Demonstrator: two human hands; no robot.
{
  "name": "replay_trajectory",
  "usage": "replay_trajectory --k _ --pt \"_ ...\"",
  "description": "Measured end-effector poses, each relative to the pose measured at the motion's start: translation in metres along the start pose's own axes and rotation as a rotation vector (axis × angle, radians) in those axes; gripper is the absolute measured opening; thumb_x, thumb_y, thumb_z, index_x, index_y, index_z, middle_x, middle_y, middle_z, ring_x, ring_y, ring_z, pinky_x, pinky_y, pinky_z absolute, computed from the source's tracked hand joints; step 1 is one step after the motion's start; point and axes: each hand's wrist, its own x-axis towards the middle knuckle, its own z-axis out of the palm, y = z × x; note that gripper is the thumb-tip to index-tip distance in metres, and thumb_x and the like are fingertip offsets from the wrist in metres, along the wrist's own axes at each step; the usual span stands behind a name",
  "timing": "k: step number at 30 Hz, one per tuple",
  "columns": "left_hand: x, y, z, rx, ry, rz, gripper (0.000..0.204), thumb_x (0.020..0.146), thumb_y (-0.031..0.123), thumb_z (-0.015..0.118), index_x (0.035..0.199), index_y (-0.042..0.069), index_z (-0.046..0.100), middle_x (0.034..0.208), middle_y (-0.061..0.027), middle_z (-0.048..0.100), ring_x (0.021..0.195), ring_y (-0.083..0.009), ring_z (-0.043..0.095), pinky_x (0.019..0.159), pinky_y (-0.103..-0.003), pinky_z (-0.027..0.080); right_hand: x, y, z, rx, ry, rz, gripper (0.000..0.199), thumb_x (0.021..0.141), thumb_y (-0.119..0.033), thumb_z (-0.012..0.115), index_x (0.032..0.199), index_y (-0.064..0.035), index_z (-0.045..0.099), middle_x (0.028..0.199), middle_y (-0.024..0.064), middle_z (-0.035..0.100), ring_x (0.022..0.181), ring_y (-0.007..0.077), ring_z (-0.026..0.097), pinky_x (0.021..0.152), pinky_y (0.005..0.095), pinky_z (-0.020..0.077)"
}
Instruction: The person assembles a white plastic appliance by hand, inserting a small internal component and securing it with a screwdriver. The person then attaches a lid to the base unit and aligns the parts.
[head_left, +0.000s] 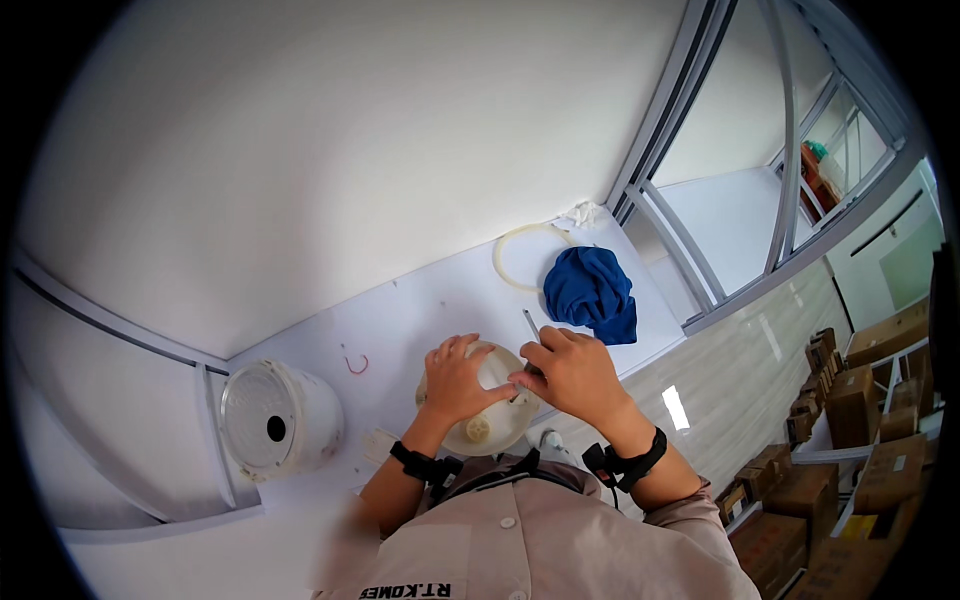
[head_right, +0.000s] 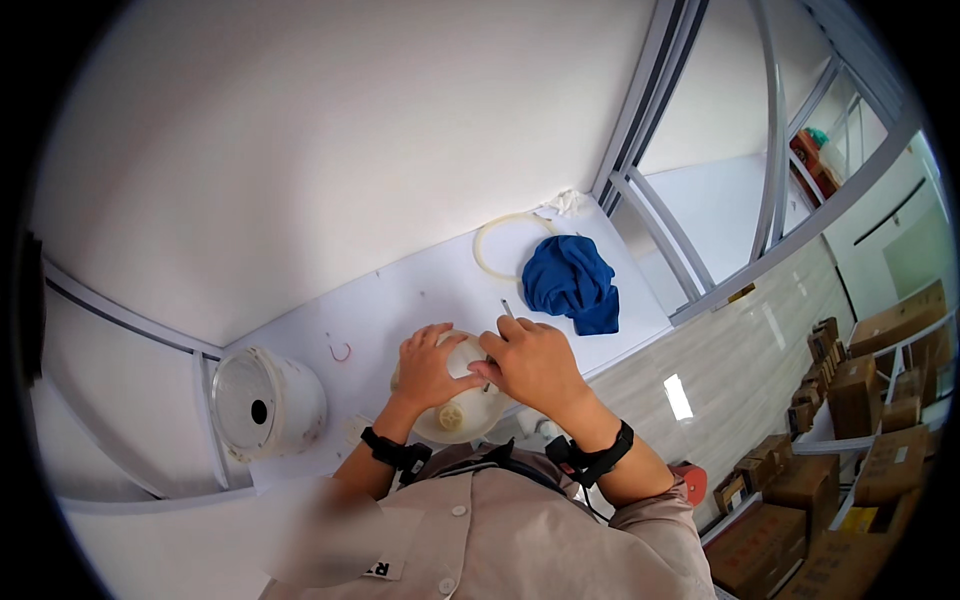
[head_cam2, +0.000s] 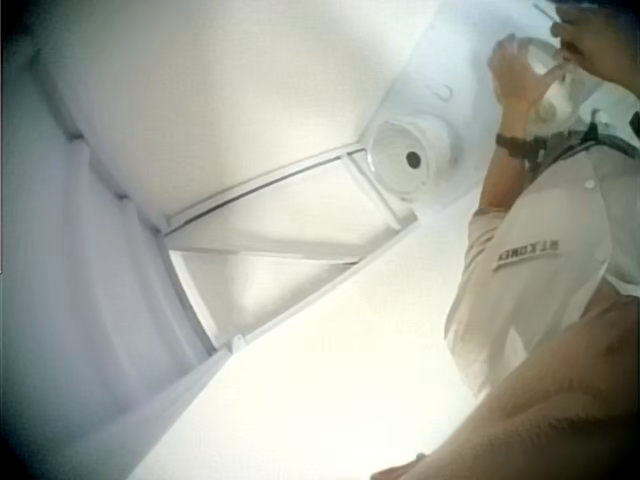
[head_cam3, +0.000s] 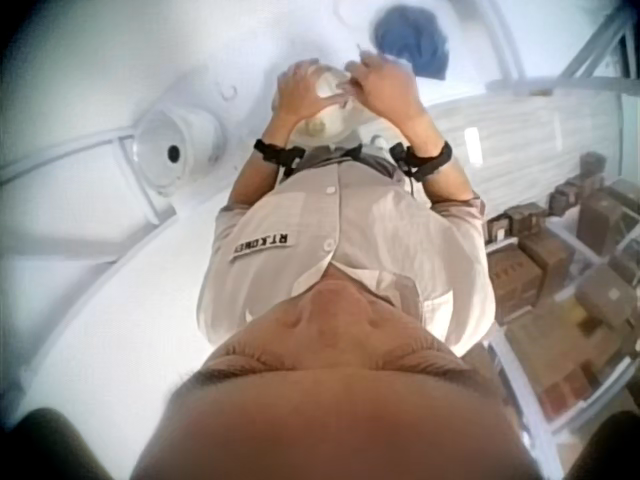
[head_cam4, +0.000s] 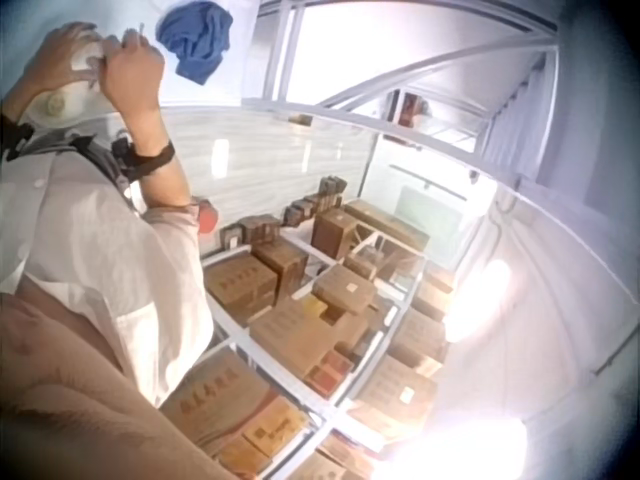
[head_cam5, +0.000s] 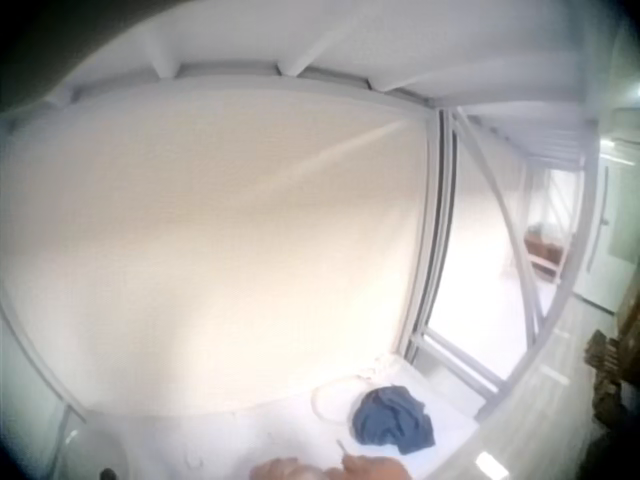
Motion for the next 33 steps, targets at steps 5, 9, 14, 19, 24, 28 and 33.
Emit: replay_trajectory --k 5,9,14,19,24,28,33 --pt "-0.014 0.001 0.005 0.041 -0.037 -0.137 0.085 0.068 0.065 0.083 0.134 0.015 0.068 0.136 -0.0087 0.062 0.124 -0.0306 0.051 0.101 -0.051 0.037 -0.015 -0.005 -0.018 -0.108 -0.167 -0.032 0.029 0.081 -0.033 0.081 0.097 -0.0111 0.070 0.086 0.0055 0.059 0.078 0.0266 0.066 0.067 0.0409 0.0514" --pt "-0.021 -0.007 0.005 0.078 -0.176 -0.261 0.086 0.067 0.051 0.087 0.142 0.016 0.062 0.131 -0.0075 0.064 0.116 -0.0315 0.055 0.098 -0.049 0.043 -0.026 -0.010 -0.030 -0.057 -0.110 -0.053 0.031 0.079 -0.019 0.078 0.105 -0.0073 0.066 0.100 0.0123 0.060 0.082 0.0294 0.064 0.071 0.0392 0.0521" --pt "-0.017 -0.015 -0.004 0.033 -0.297 -0.318 0.083 0.067 0.040 0.089 0.142 0.016 0.061 0.124 -0.0098 0.065 0.112 -0.0357 0.057 0.097 -0.047 0.049 -0.035 0.000 -0.026 0.032 -0.159 -0.100 0.036 0.079 -0.014 0.075 0.111 -0.0037 0.063 0.107 0.0161 0.059 0.088 0.0309 0.066 0.071 0.0379 0.0524" --pt "-0.021 -0.014 -0.002 0.060 -0.230 -0.237 0.081 0.069 0.038 0.088 0.142 0.016 0.060 0.118 -0.0138 0.065 0.108 -0.0376 0.059 0.095 -0.048 0.051 -0.029 -0.008 -0.029 -0.080 -0.441 0.244 0.044 0.083 -0.023 0.078 0.118 -0.0027 0.061 0.108 0.0172 0.060 0.092 0.0300 0.068 0.065 0.0377 0.0524" --pt "-0.022 -0.007 -0.008 0.000 -0.284 -0.304 0.086 0.070 0.037 0.088 0.146 0.015 0.055 0.122 -0.0161 0.063 0.109 -0.0391 0.062 0.092 -0.048 0.055 -0.032 -0.009 -0.036 0.006 -0.014 -0.011 0.049 0.083 -0.025 0.080 0.122 -0.0044 0.057 0.092 0.0137 0.063 0.078 0.0295 0.069 0.060 0.0379 0.0510" --pt "-0.021 -0.001 -0.014 -0.022 -0.318 -0.311 0.087 0.072 0.036 0.088 0.148 0.014 0.052 0.127 -0.0169 0.060 0.114 -0.0388 0.061 0.091 -0.049 0.057 -0.040 0.011 -0.018 0.134 -0.037 -0.092 0.053 0.082 -0.027 0.081 0.124 -0.0054 0.056 0.090 0.0131 0.062 0.075 0.0316 0.068 0.060 0.0395 0.0518" --pt "-0.027 0.001 -0.009 0.029 -0.293 -0.273 0.088 0.073 0.035 0.088 0.149 0.013 0.050 0.131 -0.0158 0.057 0.115 -0.0374 0.060 0.089 -0.048 0.057 -0.032 0.000 -0.019 -0.049 -0.457 0.426 0.048 0.084 -0.021 0.078 0.123 -0.0045 0.056 0.099 0.0158 0.061 0.082 0.0354 0.067 0.063 0.0416 0.0529"
